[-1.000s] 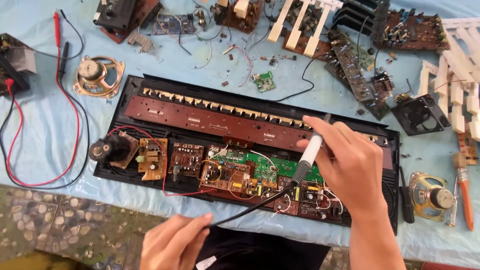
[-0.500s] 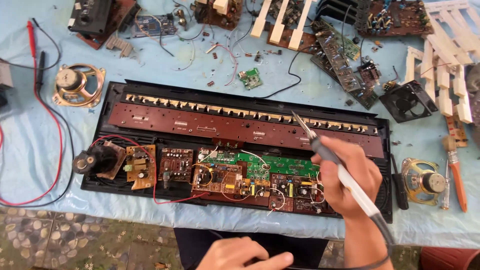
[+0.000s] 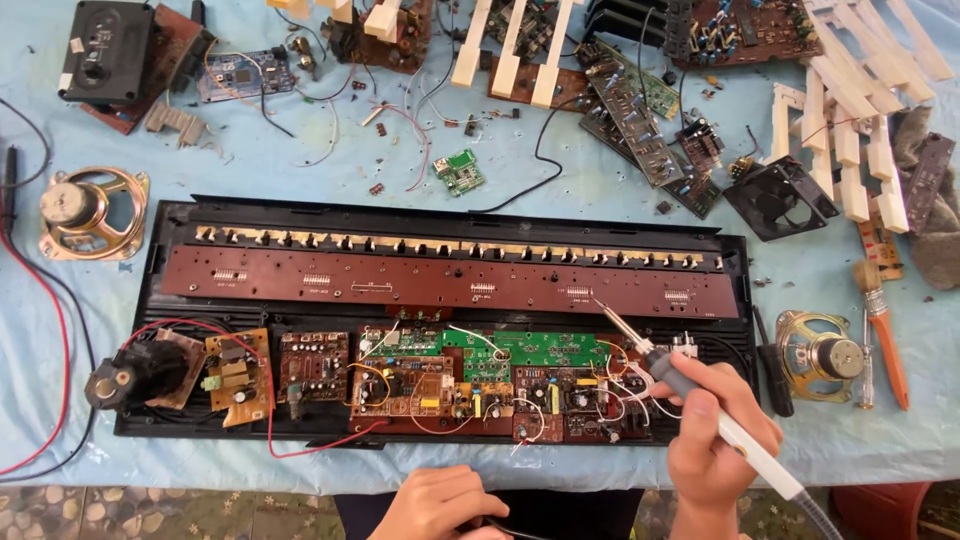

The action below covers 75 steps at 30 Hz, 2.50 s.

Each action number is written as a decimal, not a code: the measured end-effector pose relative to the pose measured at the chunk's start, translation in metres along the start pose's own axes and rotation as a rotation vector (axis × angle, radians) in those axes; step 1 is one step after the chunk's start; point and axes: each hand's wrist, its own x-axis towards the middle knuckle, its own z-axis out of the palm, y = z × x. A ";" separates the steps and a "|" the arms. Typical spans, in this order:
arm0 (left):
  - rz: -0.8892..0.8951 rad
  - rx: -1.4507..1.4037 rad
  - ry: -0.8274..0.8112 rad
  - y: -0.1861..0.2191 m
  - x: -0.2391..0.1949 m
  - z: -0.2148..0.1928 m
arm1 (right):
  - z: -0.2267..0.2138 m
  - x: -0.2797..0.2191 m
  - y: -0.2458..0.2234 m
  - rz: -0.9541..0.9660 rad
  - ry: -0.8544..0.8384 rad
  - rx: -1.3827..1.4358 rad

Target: The person uses a soldering iron to work on the circuit board of a disassembled electronic keyboard. They move the soldering iron across various points on the board while handling the device and other components on the table.

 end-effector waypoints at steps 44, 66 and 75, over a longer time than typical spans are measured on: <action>-0.316 -0.198 0.110 0.010 0.014 -0.017 | 0.025 0.061 -0.038 -0.121 -0.325 -0.326; -0.298 -0.259 0.125 0.005 0.012 -0.018 | 0.032 0.049 -0.024 -0.101 -0.195 -0.328; -0.297 -0.236 0.088 0.004 0.010 -0.018 | 0.020 0.045 -0.015 -0.121 -0.114 -0.341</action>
